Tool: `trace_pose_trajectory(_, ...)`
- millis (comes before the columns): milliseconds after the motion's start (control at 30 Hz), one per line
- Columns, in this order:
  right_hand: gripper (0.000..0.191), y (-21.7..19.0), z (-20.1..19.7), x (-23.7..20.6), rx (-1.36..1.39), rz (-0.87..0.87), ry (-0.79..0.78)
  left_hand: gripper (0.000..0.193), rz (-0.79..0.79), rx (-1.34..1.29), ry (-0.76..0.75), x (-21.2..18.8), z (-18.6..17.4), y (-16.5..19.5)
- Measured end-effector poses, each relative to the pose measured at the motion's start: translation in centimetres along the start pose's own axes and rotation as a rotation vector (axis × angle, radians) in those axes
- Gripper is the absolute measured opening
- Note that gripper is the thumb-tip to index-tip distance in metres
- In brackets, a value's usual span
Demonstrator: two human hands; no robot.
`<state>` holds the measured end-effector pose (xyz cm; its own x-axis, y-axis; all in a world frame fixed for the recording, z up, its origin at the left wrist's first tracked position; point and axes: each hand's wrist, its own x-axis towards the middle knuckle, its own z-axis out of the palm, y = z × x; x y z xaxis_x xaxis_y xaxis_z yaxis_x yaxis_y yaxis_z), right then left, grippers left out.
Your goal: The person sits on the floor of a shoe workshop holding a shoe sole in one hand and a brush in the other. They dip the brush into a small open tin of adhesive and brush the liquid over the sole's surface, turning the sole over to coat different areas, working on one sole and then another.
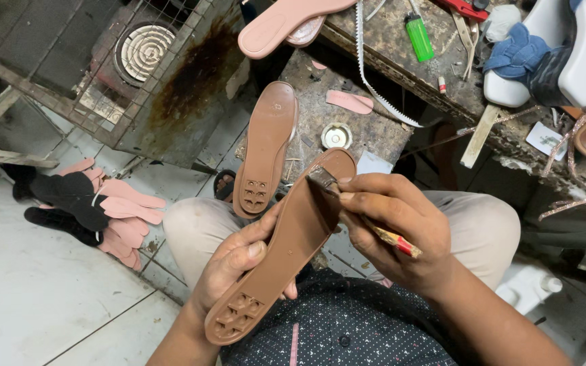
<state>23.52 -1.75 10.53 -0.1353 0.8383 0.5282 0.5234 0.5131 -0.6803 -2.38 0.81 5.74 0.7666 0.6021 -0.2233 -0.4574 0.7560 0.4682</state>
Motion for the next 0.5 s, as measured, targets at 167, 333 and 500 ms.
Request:
trace_pose_trajectory(167,0.033,-0.41,0.31,-0.15,0.058,-0.012,-0.067,0.075,0.013,0.039,-0.006,-0.12,0.15,0.08)
trace_pose_trajectory(333,0.034,-0.81,0.63,-0.11,0.095,-0.081,-0.125,0.075,-0.008,0.056,0.023,-0.23,0.02,0.19)
trace_pose_trajectory(500,0.029,-0.82,0.43,-0.17,0.109,-0.072,-0.120,0.076,0.005,0.029,0.076,-0.03,-0.10,0.16)
